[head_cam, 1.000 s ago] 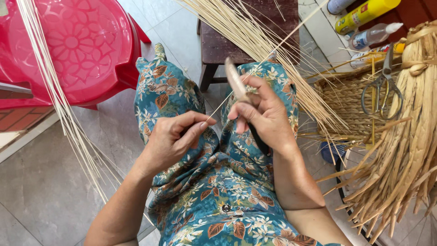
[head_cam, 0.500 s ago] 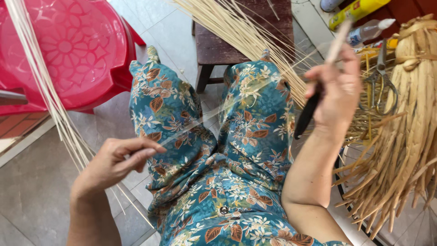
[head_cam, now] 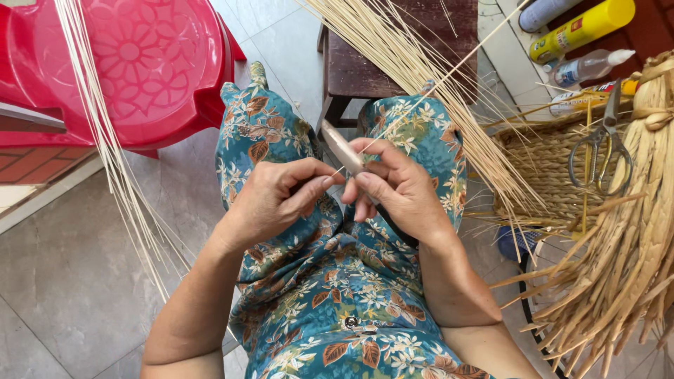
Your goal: The person sits on the floor and uses a knife to split long bamboo strips into thinner strands. They repeatedly pull strands from a bundle, shave them with the knife, and set them aside.
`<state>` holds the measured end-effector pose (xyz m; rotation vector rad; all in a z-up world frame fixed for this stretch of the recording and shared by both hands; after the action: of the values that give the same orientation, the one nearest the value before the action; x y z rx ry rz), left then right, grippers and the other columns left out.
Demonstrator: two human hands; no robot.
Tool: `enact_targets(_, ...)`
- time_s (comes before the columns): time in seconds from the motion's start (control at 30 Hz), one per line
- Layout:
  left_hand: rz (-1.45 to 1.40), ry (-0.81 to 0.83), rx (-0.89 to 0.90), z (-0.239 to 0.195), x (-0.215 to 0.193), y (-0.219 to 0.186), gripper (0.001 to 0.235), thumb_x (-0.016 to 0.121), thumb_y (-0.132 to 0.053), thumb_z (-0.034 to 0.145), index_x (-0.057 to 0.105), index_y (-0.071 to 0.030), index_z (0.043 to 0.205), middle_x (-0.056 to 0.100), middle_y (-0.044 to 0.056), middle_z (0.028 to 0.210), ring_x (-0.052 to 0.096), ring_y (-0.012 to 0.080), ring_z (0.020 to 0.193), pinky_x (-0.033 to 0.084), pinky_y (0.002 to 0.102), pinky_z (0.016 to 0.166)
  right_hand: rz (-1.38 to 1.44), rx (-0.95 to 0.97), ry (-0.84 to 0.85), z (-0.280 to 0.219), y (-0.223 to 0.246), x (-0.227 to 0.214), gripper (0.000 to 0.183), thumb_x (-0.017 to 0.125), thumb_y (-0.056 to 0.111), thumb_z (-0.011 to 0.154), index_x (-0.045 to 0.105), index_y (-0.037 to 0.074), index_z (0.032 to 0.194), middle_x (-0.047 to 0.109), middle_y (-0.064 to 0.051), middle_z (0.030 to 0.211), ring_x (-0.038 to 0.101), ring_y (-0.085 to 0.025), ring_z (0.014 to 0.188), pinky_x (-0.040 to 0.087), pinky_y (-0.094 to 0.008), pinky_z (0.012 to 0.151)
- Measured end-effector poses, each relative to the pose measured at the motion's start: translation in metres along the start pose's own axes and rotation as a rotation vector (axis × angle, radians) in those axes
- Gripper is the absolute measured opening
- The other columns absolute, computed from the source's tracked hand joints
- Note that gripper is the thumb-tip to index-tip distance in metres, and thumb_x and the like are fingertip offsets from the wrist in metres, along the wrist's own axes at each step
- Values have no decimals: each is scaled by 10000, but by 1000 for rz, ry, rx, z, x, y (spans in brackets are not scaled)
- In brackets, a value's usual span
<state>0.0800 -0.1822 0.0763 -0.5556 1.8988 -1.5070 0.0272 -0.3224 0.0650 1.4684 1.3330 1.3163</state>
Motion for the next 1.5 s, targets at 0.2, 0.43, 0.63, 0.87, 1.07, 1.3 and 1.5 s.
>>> enact_targets(0.2, 68, 21, -34, -12, -10, 11, 184, 638, -189, 989, 790, -95, 1032, 569, -23, 545, 536, 36, 494, 407, 246, 446, -78, -117, -284, -5, 9, -69, 317, 552, 73, 1073, 511, 32, 1385, 730, -130, 904, 671, -137, 628, 522, -235, 559)
enact_targets(0.43, 20, 88, -200, -53, -39, 55, 210, 642, -166, 966, 828, -84, 1020, 520, 4, 522, 470, 48, 484, 374, 247, 435, -43, -293, -570, -35, 20, -172, 225, 603, 86, 1113, 565, 16, 1323, 723, -154, 938, 661, -164, 648, 517, -256, 575)
enact_targets(0.63, -201, -65, -175, -69, -72, 59, 219, 600, -132, 1008, 776, -38, 1096, 574, -45, 631, 464, 22, 557, 358, 210, 474, 13, -428, -733, -61, 46, -204, 325, 600, 49, 1139, 553, -7, 1455, 722, -171, 914, 646, -169, 620, 537, -259, 567)
enact_targets(0.87, -110, -75, -31, -14, -23, 20, 184, 621, -141, 1026, 769, -54, 1090, 566, -54, 621, 497, 10, 548, 380, 208, 462, 2, 38, -150, -20, -3, -45, 572, 591, 62, 995, 425, 88, 1542, 718, -118, 806, 628, -110, 547, 538, -228, 522)
enact_targets(1.07, 36, -70, 52, 12, 5, -10, 158, 643, -161, 1009, 755, -59, 1051, 600, -24, 591, 563, 24, 532, 447, 218, 479, -15, -42, -51, 1, -3, -15, 390, 553, 69, 1073, 480, 58, 1455, 721, -112, 900, 653, -121, 617, 534, -234, 565)
enact_targets(1.3, -3, 75, -143, -20, -7, 29, 174, 649, -156, 973, 792, -64, 1012, 583, -5, 579, 520, 53, 523, 416, 251, 455, -7, -235, -473, -22, 20, -142, 220, 603, 86, 1106, 581, 4, 1309, 711, -129, 868, 623, -140, 599, 511, -244, 571)
enact_targets(1.5, -290, -206, -101, -74, -86, 43, 173, 617, -87, 988, 748, 4, 1057, 679, 83, 809, 583, 87, 667, 440, 247, 570, 137, -457, -795, -65, 49, -236, 244, 569, 30, 1126, 590, -15, 1365, 696, -138, 882, 612, -167, 629, 504, -277, 558)
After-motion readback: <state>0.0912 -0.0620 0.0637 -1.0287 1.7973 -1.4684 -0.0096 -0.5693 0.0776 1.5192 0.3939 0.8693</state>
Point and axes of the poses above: each hand's wrist, its own z-axis towards the middle knuckle, its own x-axis out of the palm, y = z × x, the point moved 10 cm from there along z, towards the middle knuckle
